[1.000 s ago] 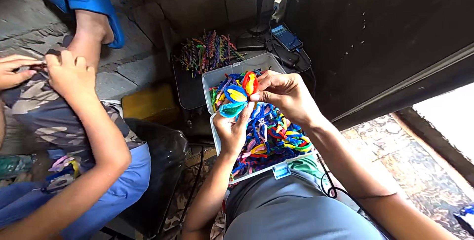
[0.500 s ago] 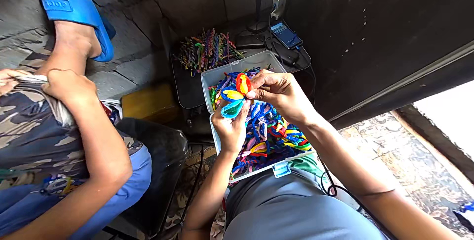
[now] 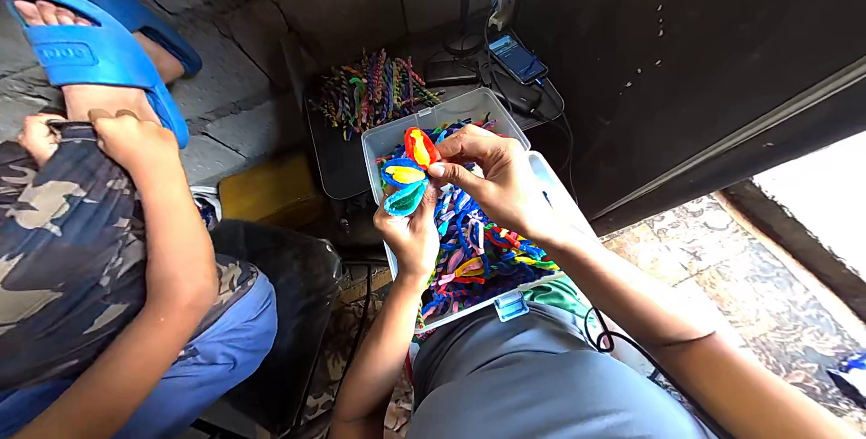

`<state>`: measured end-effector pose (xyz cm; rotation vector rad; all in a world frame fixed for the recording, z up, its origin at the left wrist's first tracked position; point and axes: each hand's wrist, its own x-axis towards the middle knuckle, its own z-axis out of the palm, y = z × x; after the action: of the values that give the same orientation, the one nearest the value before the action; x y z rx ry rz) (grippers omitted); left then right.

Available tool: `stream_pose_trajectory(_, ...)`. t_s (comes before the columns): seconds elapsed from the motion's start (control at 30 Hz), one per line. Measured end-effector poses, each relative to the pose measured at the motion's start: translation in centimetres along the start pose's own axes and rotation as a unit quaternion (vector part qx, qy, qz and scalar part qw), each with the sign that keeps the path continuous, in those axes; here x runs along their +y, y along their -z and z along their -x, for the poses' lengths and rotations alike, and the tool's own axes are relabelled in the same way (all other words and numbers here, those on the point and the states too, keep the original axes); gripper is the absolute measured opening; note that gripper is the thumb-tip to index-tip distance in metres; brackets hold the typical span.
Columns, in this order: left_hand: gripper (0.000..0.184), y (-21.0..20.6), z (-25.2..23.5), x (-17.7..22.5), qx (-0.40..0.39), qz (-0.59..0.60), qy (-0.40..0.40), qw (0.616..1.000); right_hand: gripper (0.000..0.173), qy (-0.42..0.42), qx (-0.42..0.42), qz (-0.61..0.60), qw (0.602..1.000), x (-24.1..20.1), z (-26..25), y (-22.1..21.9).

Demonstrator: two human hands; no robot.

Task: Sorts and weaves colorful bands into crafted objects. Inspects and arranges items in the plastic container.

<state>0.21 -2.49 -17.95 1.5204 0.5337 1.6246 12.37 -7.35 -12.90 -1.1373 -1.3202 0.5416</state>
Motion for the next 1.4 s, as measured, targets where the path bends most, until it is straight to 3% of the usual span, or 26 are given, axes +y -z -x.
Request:
stream_pose_trajectory(0.17, 0.009, 0.0, -0.2, 0.2, -0.009, 0.004, 0.008, 1.0, 0.026, 0.027, 0.009, 0.087, 0.996, -0.6, 0.6, 4.5)
stream_pose_trajectory(0.43, 0.015, 0.0, -0.2, 0.2, -0.038, 0.004, 0.006, 0.999, 0.017, -0.005, 0.107, 0.181, 0.978, 0.1, 5.0, 13.5)
stream_pose_trajectory(0.53, 0.013, 0.0, -0.2, 0.1, -0.054, 0.003, 0.0, 0.999, 0.019, -0.007, 0.067, 0.316, 0.946, 0.7, 6.1, 13.7)
stream_pose_trajectory(0.67, 0.009, 0.1, 0.0, 0.0, -0.054, 0.002, 0.011, 0.998, 0.016, 0.025, -0.052, 0.42, 0.906, 1.9, 6.4, 12.6)
stream_pose_trajectory(0.77, 0.011, 0.1, -0.1, -0.1, -0.058, 0.016, 0.011, 0.998, 0.009, 0.012, -0.112, 0.431, 0.895, 3.0, 6.6, 12.3)
stream_pose_trajectory(1.0, 0.011, 0.0, -0.1, 0.1, -0.068, 0.007, 0.008, 0.998, 0.013, -0.016, -0.103, 0.473, 0.875, 4.3, 5.5, 11.1)
stream_pose_trajectory(1.1, 0.011, 0.1, 0.0, 0.1, -0.062, 0.01, 0.007, 0.998, 0.009, -0.058, -0.187, 0.435, 0.879, 4.1, 6.0, 10.3)
stream_pose_trajectory(1.2, 0.009, 0.1, 0.1, 0.2, -0.061, -0.003, -0.002, 0.998, 0.03, -0.153, -0.299, 0.395, 0.855, 3.2, 6.1, 10.3)
stream_pose_trajectory(1.33, 0.01, -0.1, 0.2, 0.5, -0.065, -0.004, -0.003, 0.998, 0.026, -0.16, -0.308, 0.418, 0.84, 3.8, 6.4, 10.4)
stream_pose_trajectory(1.4, 0.009, -0.2, 0.1, 0.5, -0.063, -0.002, 0.003, 0.998, 0.019, -0.109, -0.254, 0.391, 0.878, 4.2, 6.4, 10.9)
